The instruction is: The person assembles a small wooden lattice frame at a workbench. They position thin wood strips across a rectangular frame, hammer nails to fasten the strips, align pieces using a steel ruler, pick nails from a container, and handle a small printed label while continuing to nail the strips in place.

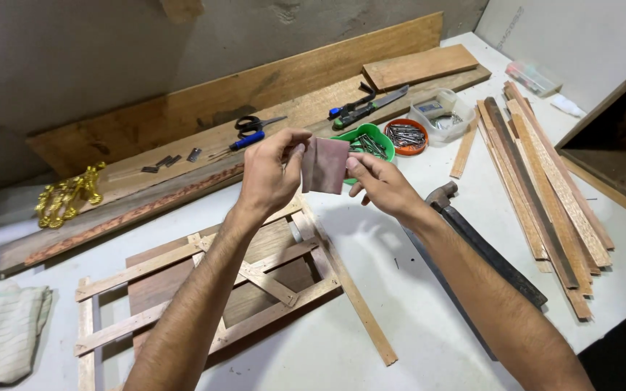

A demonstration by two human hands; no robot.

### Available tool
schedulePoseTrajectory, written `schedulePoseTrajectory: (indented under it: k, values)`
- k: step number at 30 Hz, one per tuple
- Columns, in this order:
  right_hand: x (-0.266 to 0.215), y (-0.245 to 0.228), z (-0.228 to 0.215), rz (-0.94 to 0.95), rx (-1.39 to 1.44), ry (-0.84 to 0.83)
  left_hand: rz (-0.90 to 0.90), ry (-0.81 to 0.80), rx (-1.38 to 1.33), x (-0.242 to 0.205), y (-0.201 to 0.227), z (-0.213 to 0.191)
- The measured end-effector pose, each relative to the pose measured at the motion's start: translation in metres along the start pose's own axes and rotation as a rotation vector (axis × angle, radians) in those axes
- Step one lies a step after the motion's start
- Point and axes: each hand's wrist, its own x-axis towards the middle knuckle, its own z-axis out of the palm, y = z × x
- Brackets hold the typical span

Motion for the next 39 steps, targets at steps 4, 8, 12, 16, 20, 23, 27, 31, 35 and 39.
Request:
schedulePoseTrajectory:
  k: [4, 8, 12, 16, 20, 23, 27, 31, 35, 39]
  values:
    - [-0.014, -0.009, 0.016, -0.028, 0.153, -0.094, -0.070, 0.046, -0.076, -0.016, 0.036, -0.034]
    - [-0.032, -0.032, 0.048, -0.074, 0.202, -0.116, -0.155, 0.066, -0.264, -0.044, 0.057, -0.062]
    - [-0.048, -0.053, 0.083, -0.344, -0.024, -0.099, -0.257, 0.214, -0.564, -0.073, 0.071, -0.092]
    - [-0.080, -0.086, 0.118, -0.796, -0.648, 0.063, -0.436, 0.094, -0.435, -0.110, 0.069, -0.126]
    - [-0.082, -0.085, 0.150, -0.939, -0.784, -0.009, -0.715, -0.039, -0.387, -0.150, 0.071, -0.146]
    - [-0.084, -0.093, 0.164, -0.929, -0.669, -0.128, -0.724, -0.034, -0.423, -0.177, 0.051, -0.153]
    - [-0.088, -0.108, 0.172, -1.003, -0.546, -0.275, -0.745, 0.017, -0.449, -0.197, 0.048, -0.167]
    - [-0.074, -0.087, 0.178, -0.559, -0.508, -0.254, -0.677, 0.021, -0.548, -0.207, 0.044, -0.172]
    - [-0.068, -0.070, 0.187, -0.286, -0.091, -0.368, -0.579, 0.083, -0.514, -0.206, 0.042, -0.169]
    - [-0.091, -0.091, 0.196, -0.347, -0.034, -0.298, -0.463, 0.075, -0.514, -0.211, 0.018, -0.155]
